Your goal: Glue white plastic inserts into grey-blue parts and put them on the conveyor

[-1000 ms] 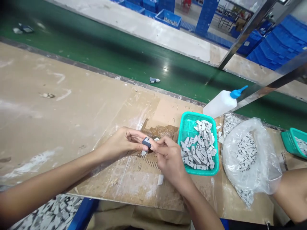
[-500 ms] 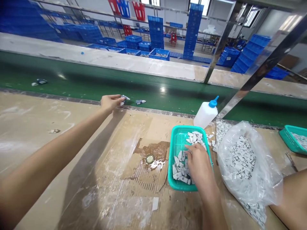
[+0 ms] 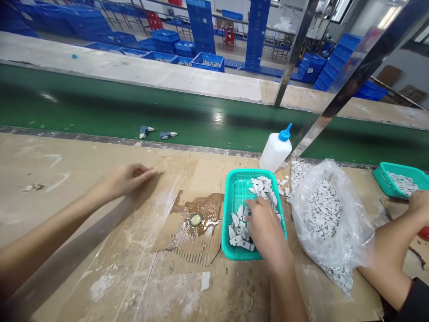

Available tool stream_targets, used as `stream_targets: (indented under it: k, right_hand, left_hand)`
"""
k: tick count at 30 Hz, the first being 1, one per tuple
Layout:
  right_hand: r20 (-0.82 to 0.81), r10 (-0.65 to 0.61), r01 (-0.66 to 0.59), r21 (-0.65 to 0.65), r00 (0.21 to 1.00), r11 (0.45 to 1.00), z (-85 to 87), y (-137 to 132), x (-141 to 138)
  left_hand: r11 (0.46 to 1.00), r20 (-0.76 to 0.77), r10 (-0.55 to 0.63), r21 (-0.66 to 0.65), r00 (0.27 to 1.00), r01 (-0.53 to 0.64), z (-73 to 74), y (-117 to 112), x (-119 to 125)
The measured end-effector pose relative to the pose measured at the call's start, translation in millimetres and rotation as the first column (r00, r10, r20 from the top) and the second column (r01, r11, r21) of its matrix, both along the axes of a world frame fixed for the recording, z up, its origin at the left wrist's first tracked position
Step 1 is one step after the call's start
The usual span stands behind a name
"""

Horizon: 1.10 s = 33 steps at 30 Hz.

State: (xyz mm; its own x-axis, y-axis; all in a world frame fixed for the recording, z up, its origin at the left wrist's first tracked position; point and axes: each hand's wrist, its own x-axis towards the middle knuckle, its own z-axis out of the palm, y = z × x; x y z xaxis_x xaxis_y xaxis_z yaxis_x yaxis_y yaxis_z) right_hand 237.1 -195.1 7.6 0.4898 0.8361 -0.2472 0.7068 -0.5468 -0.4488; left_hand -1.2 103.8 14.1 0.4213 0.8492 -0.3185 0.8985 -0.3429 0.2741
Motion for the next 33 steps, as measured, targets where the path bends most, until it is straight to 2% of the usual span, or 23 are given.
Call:
stream_targets:
  k: [2,4,9,11,14,17,22,25,29,33]
  right_hand:
    - [-0.004,0.007,-0.007,-0.006,1.0,1.0,-3.8,3.7,-1.0]
    - [0.01,0.001,-0.001,-0.011,1.0,1.0,-8.7,7.1,-0.8]
    - [0.014,0.002,-0.002,-0.03,1.0,1.0,-20.3,10.3,3.5]
    - [0.014,0.007,-0.006,-0.017,1.0,1.0,-22.7,9.8,5.4]
    - [0.012,0.017,-0.017,0.003,1.0,1.0,-24.4,8.9,7.6]
    - [0.003,0.026,-0.026,0.002,1.0,1.0,-24.8,8.3,8.0]
    - [0.012,-0.009,0.009,0.026,1.0,1.0,-20.4,8.3,2.8]
    - [-0.016,-0.034,0.035,0.021,0.999,0.999,-15.5,9.1,0.4]
    - [-0.065,-0.049,0.048,-0.026,0.997,0.999,-13.8,9.4,2.4]
    - [-0.067,-0.047,0.048,0.015,0.997,0.999,-17.6,7.2,5.4]
  left_hand:
    - [0.991,0.065,-0.04,-0.123,0.997,0.048,1.2,-21.2,-7.4]
    - [0.974,0.142,-0.094,-0.192,0.985,0.121,1.2,-39.0,-7.8]
    - [0.939,0.296,-0.129,-0.27,0.946,0.212,-5.5,-64.8,6.2]
    - [0.946,0.284,-0.153,-0.234,0.946,0.224,-6.8,-70.8,10.4]
    - [0.954,0.185,-0.207,-0.181,0.961,0.24,-2.8,-80.5,9.1]
    - [0.941,0.099,-0.233,-0.228,0.967,0.25,4.8,-90.9,-0.3]
    - [0.876,0.158,-0.114,-0.45,0.981,0.174,7.6,-100.8,-14.3]
    - [0.875,0.191,-0.044,-0.467,0.981,0.13,2.8,-101.4,-17.2]
    - [0.849,0.236,-0.015,-0.51,0.972,0.137,-1.4,-99.1,-20.4]
    - [0.838,0.295,0.012,-0.524,0.956,0.151,-1.3,-98.5,-27.2]
